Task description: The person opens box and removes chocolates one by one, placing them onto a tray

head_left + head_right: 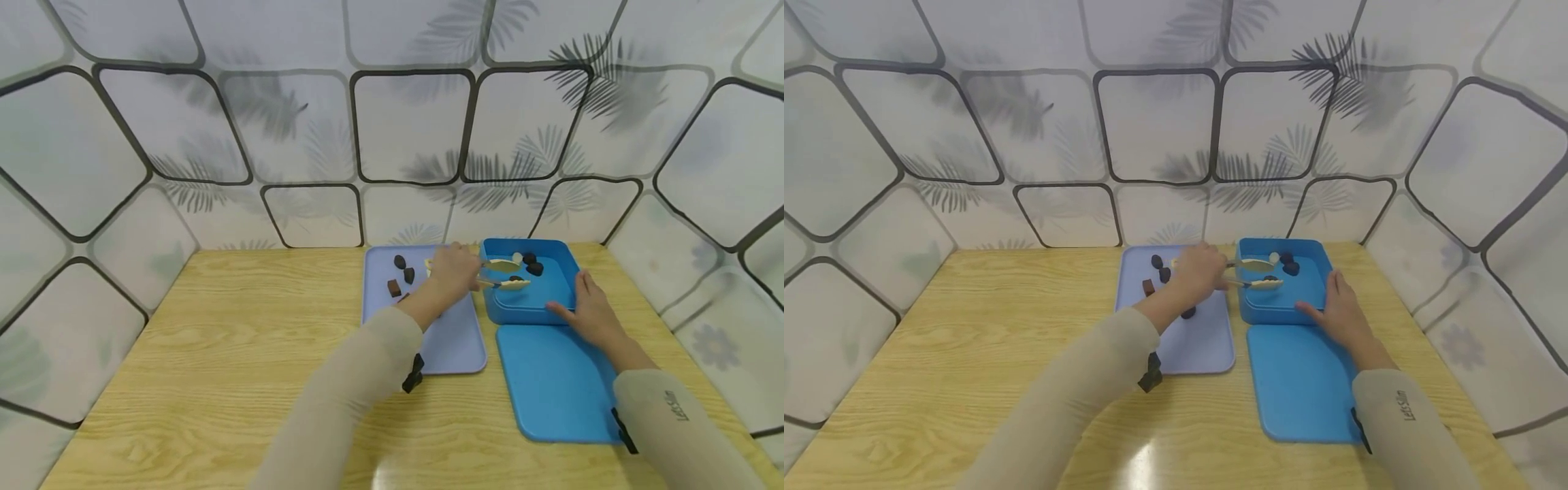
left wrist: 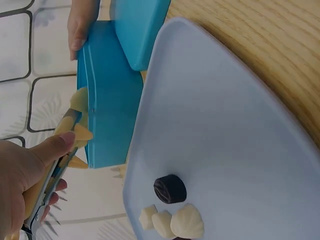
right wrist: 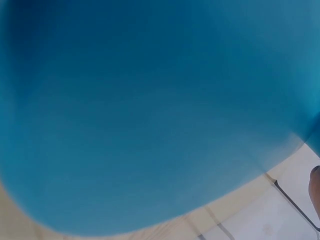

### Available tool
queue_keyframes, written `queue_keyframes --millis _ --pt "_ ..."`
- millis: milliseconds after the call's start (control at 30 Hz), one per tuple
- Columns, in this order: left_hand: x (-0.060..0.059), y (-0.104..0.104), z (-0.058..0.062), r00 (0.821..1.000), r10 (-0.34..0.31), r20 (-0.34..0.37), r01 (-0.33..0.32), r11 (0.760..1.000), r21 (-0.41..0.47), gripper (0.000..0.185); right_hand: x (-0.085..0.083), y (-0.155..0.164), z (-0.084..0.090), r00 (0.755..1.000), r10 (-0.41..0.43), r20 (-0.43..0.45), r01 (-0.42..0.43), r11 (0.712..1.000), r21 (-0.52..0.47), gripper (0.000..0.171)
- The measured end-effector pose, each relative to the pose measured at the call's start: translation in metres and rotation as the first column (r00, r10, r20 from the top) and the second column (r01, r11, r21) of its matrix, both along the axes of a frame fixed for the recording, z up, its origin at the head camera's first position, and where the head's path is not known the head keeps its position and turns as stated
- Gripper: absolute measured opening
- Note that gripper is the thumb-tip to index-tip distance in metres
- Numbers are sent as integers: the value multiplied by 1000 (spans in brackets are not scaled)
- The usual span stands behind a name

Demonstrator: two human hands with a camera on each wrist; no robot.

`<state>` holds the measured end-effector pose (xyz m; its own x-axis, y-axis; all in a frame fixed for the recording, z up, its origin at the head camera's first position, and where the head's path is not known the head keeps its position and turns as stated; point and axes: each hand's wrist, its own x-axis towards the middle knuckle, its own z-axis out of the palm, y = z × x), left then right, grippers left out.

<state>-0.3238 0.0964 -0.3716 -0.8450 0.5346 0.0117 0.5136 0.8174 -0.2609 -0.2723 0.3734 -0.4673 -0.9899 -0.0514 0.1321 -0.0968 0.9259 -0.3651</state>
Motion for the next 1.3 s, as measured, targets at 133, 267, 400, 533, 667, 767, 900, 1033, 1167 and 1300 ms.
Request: queue_keyframes --millis 133,267,400,533,667,767,900,1033,1167,1300 --pt "2 8 0 1000 -6 -12 6 1000 -10 36 0 -1 1 1000 2 -7 -2 1000 3 105" --pt "3 16 1 1000 -11 -14 10 999 -44 35 0 -1 1 1000 6 -11 -6 1000 2 105" --pt "5 23 2 1000 4 10 -3 997 -75 32 0 0 1 1000 10 -22 -10 1000 -3 105" --pt "6 27 0 1000 -1 2 1 997 -79 28 -1 1 2 1000 9 -24 -9 1000 -4 105" --pt "6 24 -3 1000 -11 -6 11 998 -57 25 0 1 2 1000 6 -23 -7 1000 -8 104" --pt "4 21 -6 1000 -7 -7 7 999 -42 28 -1 1 1 1000 7 -18 -7 1000 -11 105" --pt "1 14 -8 1000 7 -17 -8 999 -42 35 -3 -1 1 1000 15 -13 -15 1000 -11 105" --pt "0 6 -7 999 9 -42 -10 1000 -26 38 -2 -2 4 1000 12 -6 -12 1000 -12 105" --pt "0 -2 -8 998 16 -54 -14 1000 22 40 -1 -2 4 1000 9 0 -9 1000 -9 105" --pt "1 -12 -8 997 18 -72 -14 998 61 42 -1 -1 2 1000 14 0 -14 1000 -8 105"
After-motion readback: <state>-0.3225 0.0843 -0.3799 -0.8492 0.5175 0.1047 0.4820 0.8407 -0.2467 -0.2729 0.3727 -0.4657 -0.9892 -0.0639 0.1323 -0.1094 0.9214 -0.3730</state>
